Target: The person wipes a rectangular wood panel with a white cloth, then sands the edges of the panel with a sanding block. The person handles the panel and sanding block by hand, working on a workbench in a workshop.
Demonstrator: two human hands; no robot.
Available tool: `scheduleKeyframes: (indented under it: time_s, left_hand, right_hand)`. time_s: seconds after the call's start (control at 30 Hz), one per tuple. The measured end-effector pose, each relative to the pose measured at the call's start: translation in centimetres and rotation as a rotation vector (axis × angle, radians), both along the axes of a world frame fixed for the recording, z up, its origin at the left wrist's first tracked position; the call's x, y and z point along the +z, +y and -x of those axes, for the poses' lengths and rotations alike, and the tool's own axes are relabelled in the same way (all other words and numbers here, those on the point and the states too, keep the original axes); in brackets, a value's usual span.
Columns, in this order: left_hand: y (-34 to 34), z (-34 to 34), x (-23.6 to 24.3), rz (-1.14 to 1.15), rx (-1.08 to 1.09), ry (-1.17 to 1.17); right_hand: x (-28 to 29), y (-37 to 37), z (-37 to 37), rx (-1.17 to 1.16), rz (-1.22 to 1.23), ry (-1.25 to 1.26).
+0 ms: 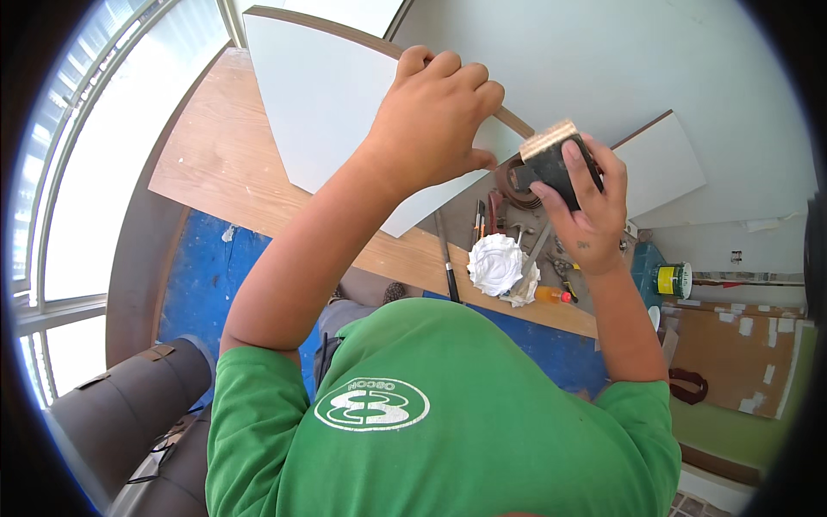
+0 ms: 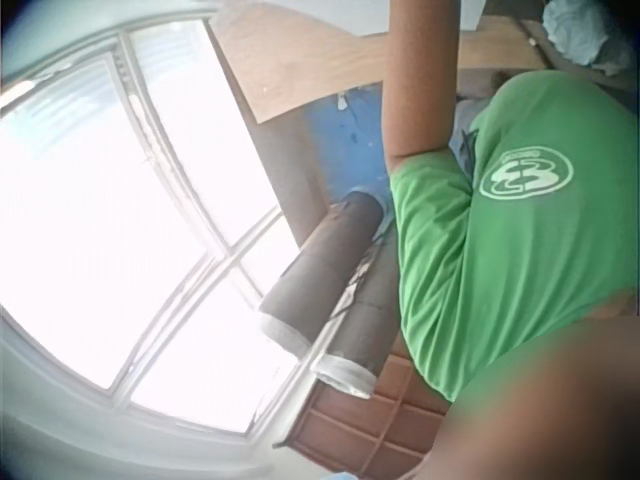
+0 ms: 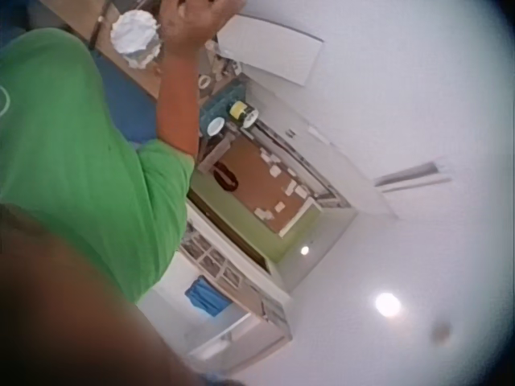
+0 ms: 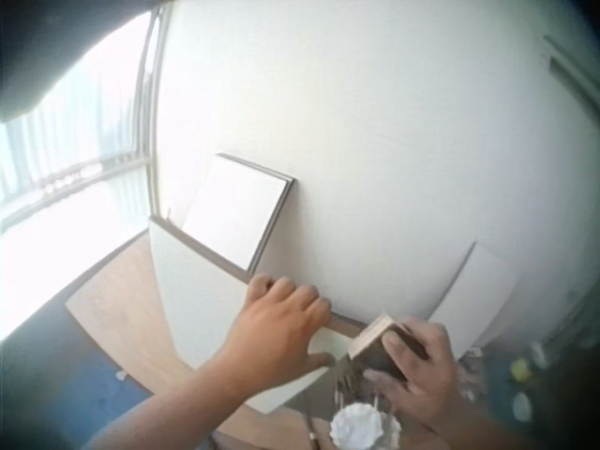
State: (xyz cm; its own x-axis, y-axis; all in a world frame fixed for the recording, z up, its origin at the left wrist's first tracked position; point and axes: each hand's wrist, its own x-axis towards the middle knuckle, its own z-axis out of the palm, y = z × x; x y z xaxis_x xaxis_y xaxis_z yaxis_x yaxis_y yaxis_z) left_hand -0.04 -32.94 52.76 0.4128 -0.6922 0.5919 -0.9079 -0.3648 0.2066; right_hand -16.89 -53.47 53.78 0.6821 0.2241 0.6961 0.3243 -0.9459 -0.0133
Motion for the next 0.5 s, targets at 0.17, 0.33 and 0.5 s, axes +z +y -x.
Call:
scheduleKeyframes:
  time_s: [0.17, 0.33, 0.5]
  left_hand:
    - [-0.2, -0.7, -0.2, 0.019, -0.016, -0.039]
    - [-0.3, -1.4, -0.1, -0.007, -0.011, -0.043]
    - [0.0, -1.2, 0.3, -0.026, -0.022, -0.016]
  right_hand:
    - [-0.2, 1.1, -0.5, 0.006, 0.132, 0.095]
    - [0.1, -0.1, -0.8, -0.018, 0.007, -0.053]
    - [-1.4, -0.2, -1.6, 0.051, 0.165, 0.036]
